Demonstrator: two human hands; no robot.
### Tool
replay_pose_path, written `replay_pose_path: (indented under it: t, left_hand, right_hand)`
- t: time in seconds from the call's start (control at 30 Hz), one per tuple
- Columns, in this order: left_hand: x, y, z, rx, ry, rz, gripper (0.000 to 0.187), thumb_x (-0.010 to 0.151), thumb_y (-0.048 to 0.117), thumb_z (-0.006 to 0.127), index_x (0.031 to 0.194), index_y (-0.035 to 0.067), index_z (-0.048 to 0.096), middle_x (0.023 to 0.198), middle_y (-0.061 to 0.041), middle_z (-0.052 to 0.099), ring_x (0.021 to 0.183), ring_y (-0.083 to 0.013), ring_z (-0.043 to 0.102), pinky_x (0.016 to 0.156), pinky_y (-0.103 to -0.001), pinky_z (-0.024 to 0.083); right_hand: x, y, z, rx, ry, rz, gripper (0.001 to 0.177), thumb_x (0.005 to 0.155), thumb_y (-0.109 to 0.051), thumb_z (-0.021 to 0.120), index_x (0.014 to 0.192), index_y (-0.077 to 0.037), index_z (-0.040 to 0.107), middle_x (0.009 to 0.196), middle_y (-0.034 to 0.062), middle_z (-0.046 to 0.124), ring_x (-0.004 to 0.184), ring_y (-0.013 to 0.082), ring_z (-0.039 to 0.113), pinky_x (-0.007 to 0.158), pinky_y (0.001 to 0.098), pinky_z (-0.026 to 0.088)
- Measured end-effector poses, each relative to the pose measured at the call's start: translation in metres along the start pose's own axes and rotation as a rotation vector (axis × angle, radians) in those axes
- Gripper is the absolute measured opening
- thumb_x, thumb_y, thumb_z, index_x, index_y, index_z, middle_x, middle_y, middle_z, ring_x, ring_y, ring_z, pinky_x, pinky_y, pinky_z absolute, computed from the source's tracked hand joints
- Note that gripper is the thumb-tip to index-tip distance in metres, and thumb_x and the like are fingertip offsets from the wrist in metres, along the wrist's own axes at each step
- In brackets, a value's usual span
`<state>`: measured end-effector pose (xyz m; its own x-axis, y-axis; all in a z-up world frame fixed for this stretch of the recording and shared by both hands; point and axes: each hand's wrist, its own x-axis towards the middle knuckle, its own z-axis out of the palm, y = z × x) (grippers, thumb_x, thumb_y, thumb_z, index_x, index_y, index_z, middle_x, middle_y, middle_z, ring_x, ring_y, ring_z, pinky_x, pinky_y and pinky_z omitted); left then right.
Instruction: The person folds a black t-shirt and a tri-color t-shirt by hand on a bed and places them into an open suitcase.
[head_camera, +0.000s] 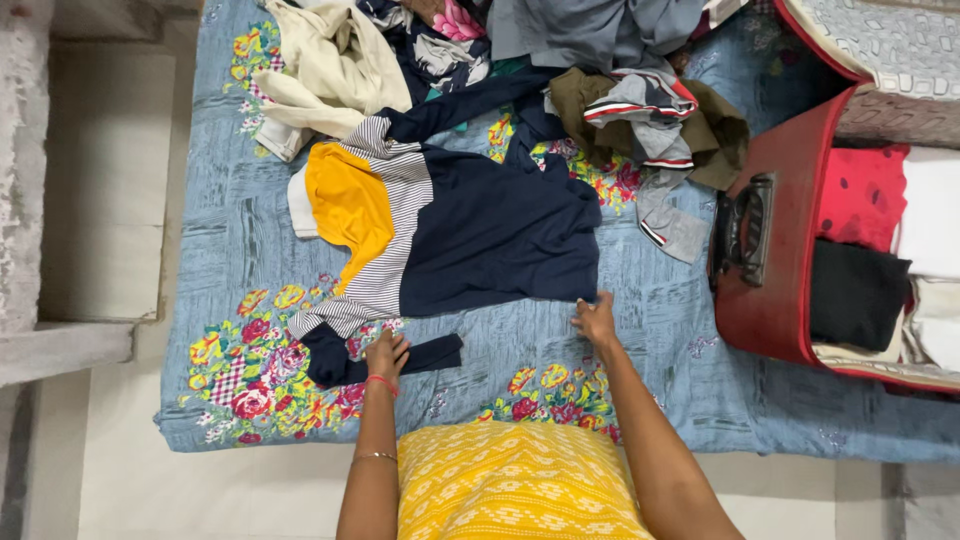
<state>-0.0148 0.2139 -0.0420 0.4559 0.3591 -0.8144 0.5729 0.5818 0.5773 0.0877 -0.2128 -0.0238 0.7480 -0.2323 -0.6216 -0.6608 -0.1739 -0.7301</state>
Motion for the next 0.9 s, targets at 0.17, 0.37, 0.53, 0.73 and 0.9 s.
replay_pose_path:
  t: [0.17, 0.37, 0.53, 0.73, 0.9]
  left_hand:
    - [0.009, 0.014, -0.018, -0.483, -0.066, 0.042, 0.051, 0.097, 0.037, 0.061, 0.142, 0.014, 0.052, 0.143, -0.007, 0.060, 0.131, -0.0241, 0.058, 0.101, -0.039, 0.048]
    - [0.017, 0.022, -0.029, -0.718, -0.010, -0.028, 0.042, 0.093, 0.029, 0.075, 0.130, 0.013, 0.062, 0.124, -0.005, 0.065, 0.115, -0.0226, 0.062, 0.092, -0.039, 0.052]
    - [-0.001, -0.003, -0.023, -0.621, 0.246, 0.078, 0.032, 0.096, 0.025, 0.071, 0.115, 0.001, 0.066, 0.106, -0.012, 0.070, 0.090, -0.0264, 0.069, 0.068, -0.038, 0.056]
    - [-0.026, -0.026, -0.031, -0.599, 0.656, -0.016, 0.050, 0.102, 0.037, 0.045, 0.119, -0.009, 0.059, 0.108, -0.020, 0.070, 0.087, -0.0343, 0.072, 0.071, -0.045, 0.064]
    - [-0.031, -0.022, -0.030, -0.839, 0.130, -0.103, 0.059, 0.089, 0.056, 0.046, 0.130, 0.016, 0.059, 0.109, -0.008, 0.068, 0.096, -0.0270, 0.063, 0.081, -0.044, 0.056]
  right_hand:
    - [0.009, -0.008, -0.014, 0.179, 0.003, 0.004, 0.017, 0.100, -0.019, 0.055, 0.113, -0.008, 0.055, 0.088, 0.0077, 0.069, 0.067, 0.0192, 0.068, 0.049, 0.0322, 0.050]
    - [0.009, -0.017, -0.072, 0.167, 0.674, -0.190, 0.024, 0.108, -0.024, 0.051, 0.115, -0.001, 0.052, 0.098, 0.0170, 0.063, 0.069, 0.0231, 0.067, 0.052, 0.0337, 0.060]
    - [-0.012, -0.007, -0.098, 0.820, 0.601, 0.095, 0.020, 0.100, -0.016, 0.046, 0.117, -0.012, 0.036, 0.103, 0.0203, 0.071, 0.074, 0.0323, 0.073, 0.056, 0.0364, 0.060]
    - [-0.030, 0.013, -0.069, 0.567, 0.212, 0.222, 0.031, 0.099, -0.030, 0.064, 0.117, -0.007, 0.054, 0.114, 0.0101, 0.065, 0.094, 0.0297, 0.071, 0.069, 0.0442, 0.060]
    - [-0.019, 0.012, -0.054, 0.683, 0.031, 0.243, 0.038, 0.091, -0.028, 0.079, 0.117, -0.008, 0.062, 0.115, 0.0070, 0.067, 0.111, 0.0287, 0.067, 0.090, 0.0465, 0.055]
